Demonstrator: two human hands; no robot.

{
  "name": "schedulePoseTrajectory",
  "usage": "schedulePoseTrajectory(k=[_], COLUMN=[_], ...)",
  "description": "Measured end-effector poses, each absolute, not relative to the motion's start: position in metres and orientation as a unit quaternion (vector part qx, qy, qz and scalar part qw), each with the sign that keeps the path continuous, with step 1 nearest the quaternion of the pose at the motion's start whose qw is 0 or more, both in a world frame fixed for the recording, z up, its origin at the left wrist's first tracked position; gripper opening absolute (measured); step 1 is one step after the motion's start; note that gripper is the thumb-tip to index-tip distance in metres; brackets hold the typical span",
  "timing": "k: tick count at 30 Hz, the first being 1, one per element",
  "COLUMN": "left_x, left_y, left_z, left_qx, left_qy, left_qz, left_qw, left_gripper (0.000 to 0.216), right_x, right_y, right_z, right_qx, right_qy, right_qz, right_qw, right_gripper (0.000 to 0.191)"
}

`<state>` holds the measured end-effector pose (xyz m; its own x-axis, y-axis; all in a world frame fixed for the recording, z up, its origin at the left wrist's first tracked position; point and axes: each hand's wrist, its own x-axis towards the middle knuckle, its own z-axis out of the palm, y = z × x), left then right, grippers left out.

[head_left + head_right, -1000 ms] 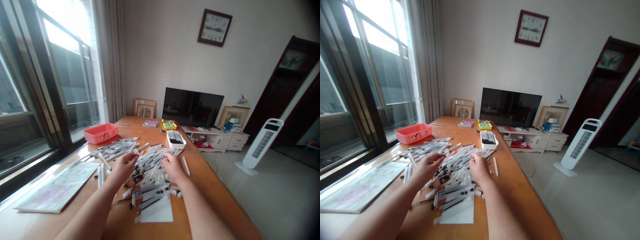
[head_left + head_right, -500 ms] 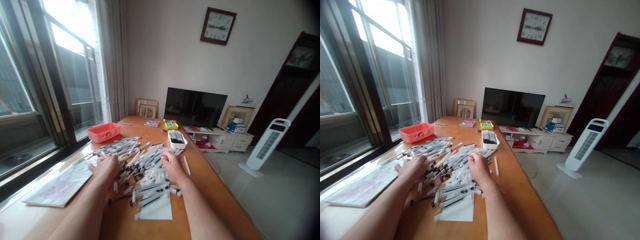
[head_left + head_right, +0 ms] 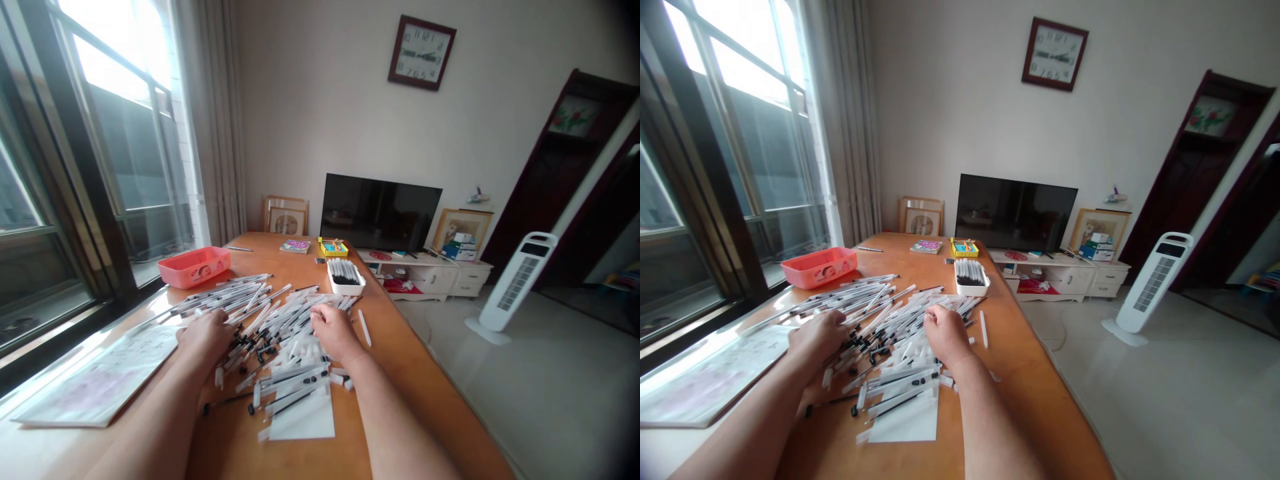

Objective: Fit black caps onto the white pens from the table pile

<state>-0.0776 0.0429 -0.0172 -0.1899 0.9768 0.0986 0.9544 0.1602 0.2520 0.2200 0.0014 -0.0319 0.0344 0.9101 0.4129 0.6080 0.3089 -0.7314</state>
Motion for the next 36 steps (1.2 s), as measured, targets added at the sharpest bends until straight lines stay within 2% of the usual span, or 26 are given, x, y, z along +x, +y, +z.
schedulePoseTrajectory(k=[4,7,10,13,16,18,21,26,36], left_x=[-0.073,-0.063,-0.044,-0.022,-0.005,0.002,0.009,0.016,0.023], left_y=[0.040,0.037,0.028,0.014,0.001,-0.004,-0.007,-0.012,-0.024], left_z=[-0.014,-0.014,-0.014,-0.013,-0.014,-0.017,-0.020,-0.021,-0.005], left_qx=[0.637,0.675,0.705,0.692,0.687,0.694,0.721,0.703,0.643], left_qy=[0.744,0.672,0.578,0.497,0.417,0.388,0.356,0.359,0.397], left_qz=[0.202,0.303,0.399,0.452,0.449,0.427,0.415,0.423,0.399], left_qw=[-0.021,-0.006,0.098,0.265,0.390,0.430,0.426,0.444,0.519], left_gripper=[0.035,0.034,0.034,0.041,0.043,0.039,0.030,0.017,0.046], right_x=[0.220,0.217,0.214,0.209,0.206,0.204,0.203,0.199,0.192], right_y=[0.001,0.000,-0.002,-0.005,-0.005,-0.006,-0.008,-0.014,-0.013], right_z=[-0.033,-0.031,-0.026,-0.020,-0.018,-0.016,-0.013,-0.008,-0.015], right_qx=[-0.547,-0.537,-0.538,-0.539,-0.518,-0.497,-0.476,-0.465,-0.467], right_qy=[-0.673,-0.662,-0.632,-0.582,-0.534,-0.508,-0.488,-0.510,-0.523], right_qz=[0.188,0.216,0.273,0.340,0.402,0.433,0.453,0.449,0.366], right_qw=[0.462,0.476,0.486,0.505,0.534,0.554,0.575,0.568,0.612], right_gripper=[0.024,0.023,0.022,0.024,0.032,0.041,0.048,0.041,0.045])
